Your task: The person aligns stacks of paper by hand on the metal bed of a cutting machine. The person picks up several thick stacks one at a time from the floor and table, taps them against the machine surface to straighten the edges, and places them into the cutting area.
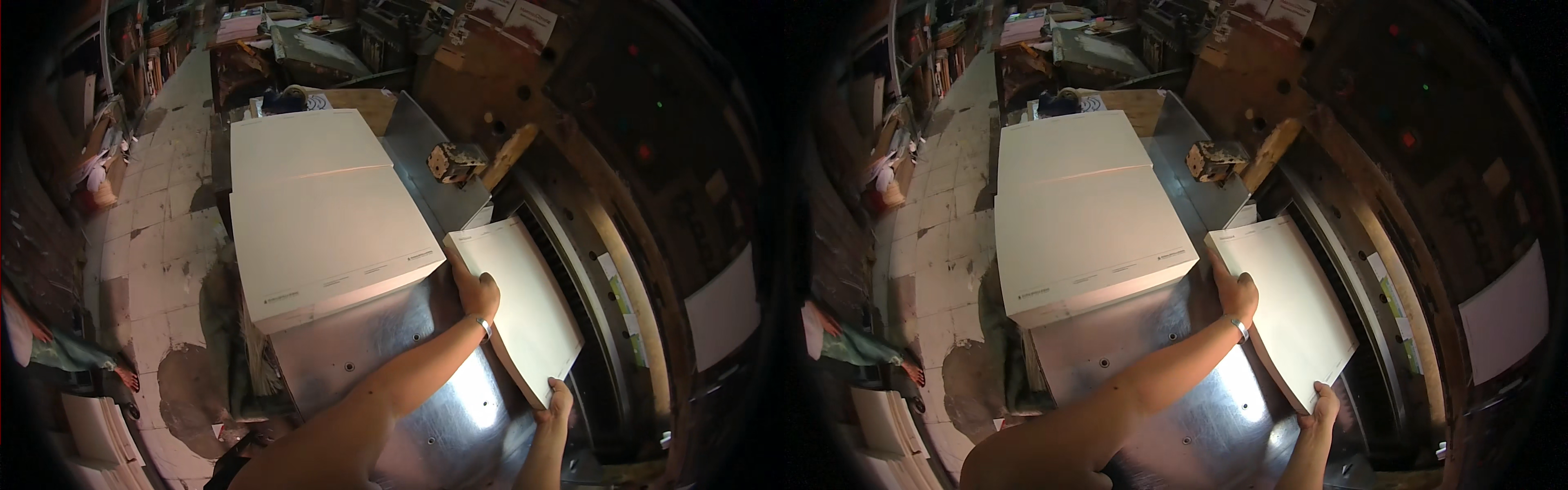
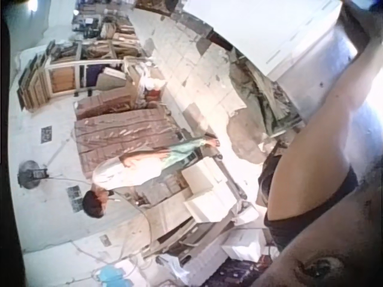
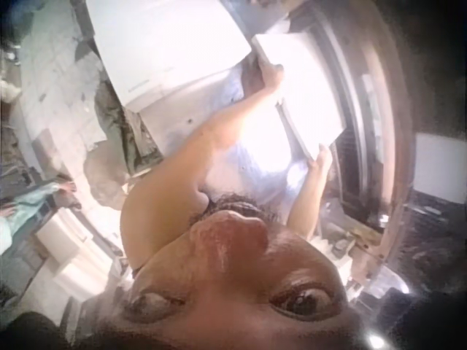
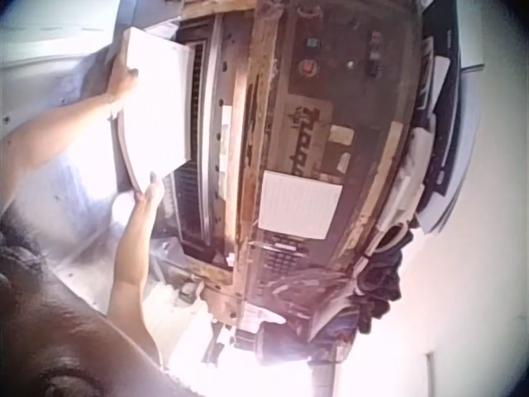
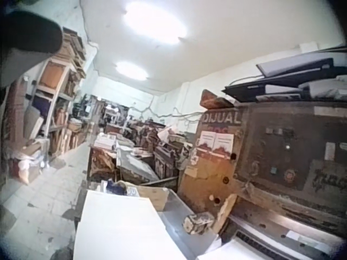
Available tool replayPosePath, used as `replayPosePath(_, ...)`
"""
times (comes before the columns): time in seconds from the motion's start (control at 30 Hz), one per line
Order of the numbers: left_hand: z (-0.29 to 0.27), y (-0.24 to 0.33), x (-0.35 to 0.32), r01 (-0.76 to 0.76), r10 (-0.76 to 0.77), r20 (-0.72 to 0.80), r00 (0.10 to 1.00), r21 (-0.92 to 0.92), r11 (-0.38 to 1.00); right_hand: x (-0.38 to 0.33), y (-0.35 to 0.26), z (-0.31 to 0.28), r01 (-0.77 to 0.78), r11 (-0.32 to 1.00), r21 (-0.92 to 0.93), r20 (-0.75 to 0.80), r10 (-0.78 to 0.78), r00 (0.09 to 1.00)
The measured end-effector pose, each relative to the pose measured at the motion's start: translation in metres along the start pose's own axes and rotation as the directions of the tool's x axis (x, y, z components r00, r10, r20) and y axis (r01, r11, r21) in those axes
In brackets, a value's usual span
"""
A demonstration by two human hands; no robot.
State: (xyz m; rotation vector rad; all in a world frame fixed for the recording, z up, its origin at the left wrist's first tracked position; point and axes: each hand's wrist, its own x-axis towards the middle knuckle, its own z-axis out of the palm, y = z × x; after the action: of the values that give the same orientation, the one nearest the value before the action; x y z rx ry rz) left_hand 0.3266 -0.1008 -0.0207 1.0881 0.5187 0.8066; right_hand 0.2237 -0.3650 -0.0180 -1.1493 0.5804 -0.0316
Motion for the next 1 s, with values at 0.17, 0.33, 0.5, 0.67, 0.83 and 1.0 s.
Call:
replayPosePath(0.17, 0.003, 0.003, -0.001, 0.0, 0.002, 0.077, 0.997, -0.033, 0.999, 0.005, -0.004, -0.003, -0.009, 1.0, -0.002, 0.038, 0.009, 0.999)
replayPosePath(0.33, 0.002, 0.005, -0.003, 0.002, -0.001, 0.054, 0.999, -0.02, 1.0, 0.004, -0.006, -0.004, -0.024, 1.0, 0.004, 0.005, 0.024, 1.0)
replayPosePath(0.5, 0.0, 0.005, 0.003, 0.09, -0.081, 0.072, 0.994, -0.127, 0.988, -0.001, -0.007, 0.003, -0.015, 1.0, 0.008, 0.034, 0.014, 0.999)
replayPosePath(0.67, -0.001, 0.006, 0.002, 0.097, -0.096, 0.015, 0.995, -0.013, 0.995, -0.006, -0.003, 0.007, -0.018, 1.0, -0.023, -0.032, 0.018, 0.999)
replayPosePath(0.83, 0.002, 0.006, 0.001, 0.061, -0.06, 0.031, 0.998, -0.031, 0.998, -0.003, -0.005, 0.01, -0.032, 0.999, -0.043, -0.024, 0.031, 0.999)
replayPosePath(1.0, 0.001, 0.002, 0.0, 0.048, -0.052, 0.055, 0.997, 0.064, 0.997, -0.001, -0.004, 0.005, 0.004, 0.998, -0.07, -0.05, -0.007, 0.999)
